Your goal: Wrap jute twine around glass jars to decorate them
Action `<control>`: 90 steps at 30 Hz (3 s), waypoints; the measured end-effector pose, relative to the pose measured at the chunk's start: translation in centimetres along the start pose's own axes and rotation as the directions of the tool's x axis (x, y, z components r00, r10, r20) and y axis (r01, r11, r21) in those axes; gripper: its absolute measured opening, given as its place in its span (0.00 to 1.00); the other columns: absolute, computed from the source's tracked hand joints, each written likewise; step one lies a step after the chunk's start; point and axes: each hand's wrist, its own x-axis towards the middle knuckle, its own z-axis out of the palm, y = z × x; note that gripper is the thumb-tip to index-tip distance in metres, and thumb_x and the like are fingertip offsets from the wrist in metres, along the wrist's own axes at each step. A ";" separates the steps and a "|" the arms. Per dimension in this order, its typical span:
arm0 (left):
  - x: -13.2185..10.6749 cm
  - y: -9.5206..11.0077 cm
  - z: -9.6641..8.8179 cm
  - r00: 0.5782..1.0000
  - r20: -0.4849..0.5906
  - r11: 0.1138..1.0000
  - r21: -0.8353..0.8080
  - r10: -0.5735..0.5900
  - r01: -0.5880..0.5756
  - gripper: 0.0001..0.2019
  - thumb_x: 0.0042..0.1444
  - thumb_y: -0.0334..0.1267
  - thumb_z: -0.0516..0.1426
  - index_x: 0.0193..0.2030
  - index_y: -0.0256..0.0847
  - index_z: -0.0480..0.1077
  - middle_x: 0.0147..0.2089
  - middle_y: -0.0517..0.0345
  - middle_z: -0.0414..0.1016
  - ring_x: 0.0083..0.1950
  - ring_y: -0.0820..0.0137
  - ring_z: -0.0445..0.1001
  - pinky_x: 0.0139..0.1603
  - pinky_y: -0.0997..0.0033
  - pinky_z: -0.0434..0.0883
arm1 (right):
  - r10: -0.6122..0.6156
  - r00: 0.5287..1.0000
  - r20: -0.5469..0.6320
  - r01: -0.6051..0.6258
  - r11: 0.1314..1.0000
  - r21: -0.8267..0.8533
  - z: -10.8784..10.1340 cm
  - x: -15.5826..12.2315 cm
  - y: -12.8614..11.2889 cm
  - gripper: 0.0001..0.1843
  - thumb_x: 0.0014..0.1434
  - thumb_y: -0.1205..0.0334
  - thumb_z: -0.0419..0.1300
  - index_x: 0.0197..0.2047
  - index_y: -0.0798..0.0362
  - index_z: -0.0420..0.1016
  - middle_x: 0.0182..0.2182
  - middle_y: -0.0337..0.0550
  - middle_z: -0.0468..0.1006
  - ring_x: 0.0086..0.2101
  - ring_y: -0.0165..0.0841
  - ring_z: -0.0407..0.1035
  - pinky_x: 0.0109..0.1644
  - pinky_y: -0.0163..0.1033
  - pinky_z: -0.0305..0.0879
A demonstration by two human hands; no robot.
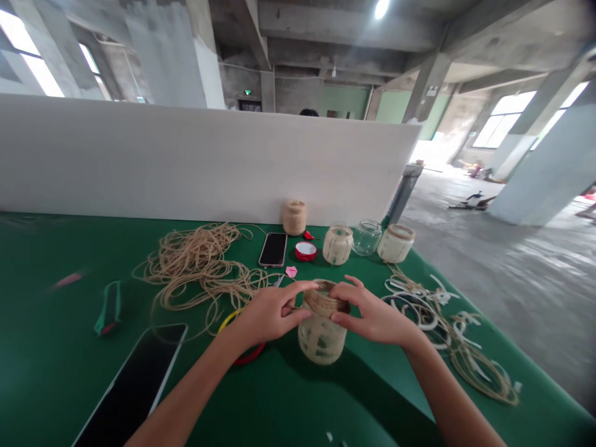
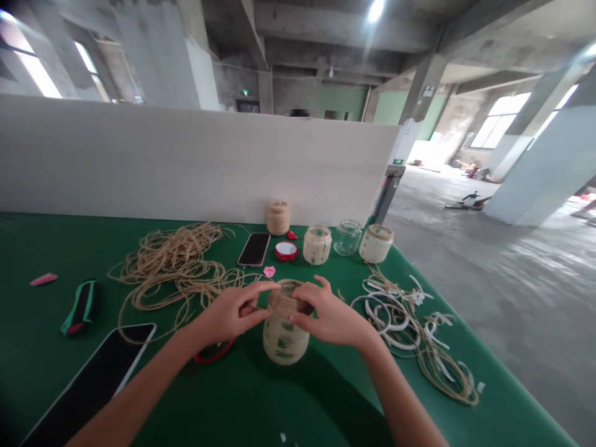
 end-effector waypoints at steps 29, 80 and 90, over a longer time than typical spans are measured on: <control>0.0 1.3 0.7 0.999 0.032 0.994 -0.110 -0.011 0.015 0.22 0.55 0.40 0.52 0.57 0.46 0.54 0.20 0.71 0.52 0.21 0.76 0.56 0.24 0.79 0.51 | 0.006 0.998 0.062 -0.002 0.998 -0.069 -0.5 -0.5 -1.2 0.03 0.56 0.63 0.52 0.32 0.52 0.61 0.31 0.37 0.67 0.36 0.32 0.65 0.61 0.59 0.27; 0.1 0.3 0.0 0.999 0.039 0.988 -0.152 -0.031 0.036 0.19 0.55 0.43 0.52 0.54 0.47 0.58 0.20 0.70 0.50 0.20 0.76 0.53 0.22 0.77 0.49 | 0.010 0.996 0.090 -0.011 1.000 0.013 -0.3 -0.4 -0.3 0.07 0.57 0.58 0.53 0.35 0.52 0.61 0.33 0.36 0.66 0.36 0.29 0.64 0.62 0.54 0.30; 0.0 0.5 0.8 0.997 0.035 0.952 -0.299 -0.064 0.071 0.13 0.54 0.40 0.53 0.45 0.42 0.58 0.19 0.71 0.45 0.20 0.77 0.49 0.22 0.77 0.48 | 0.019 0.999 0.035 -0.018 1.000 -0.012 0.0 -0.1 -0.8 0.11 0.58 0.52 0.52 0.37 0.52 0.62 0.29 0.36 0.64 0.34 0.30 0.64 0.60 0.57 0.30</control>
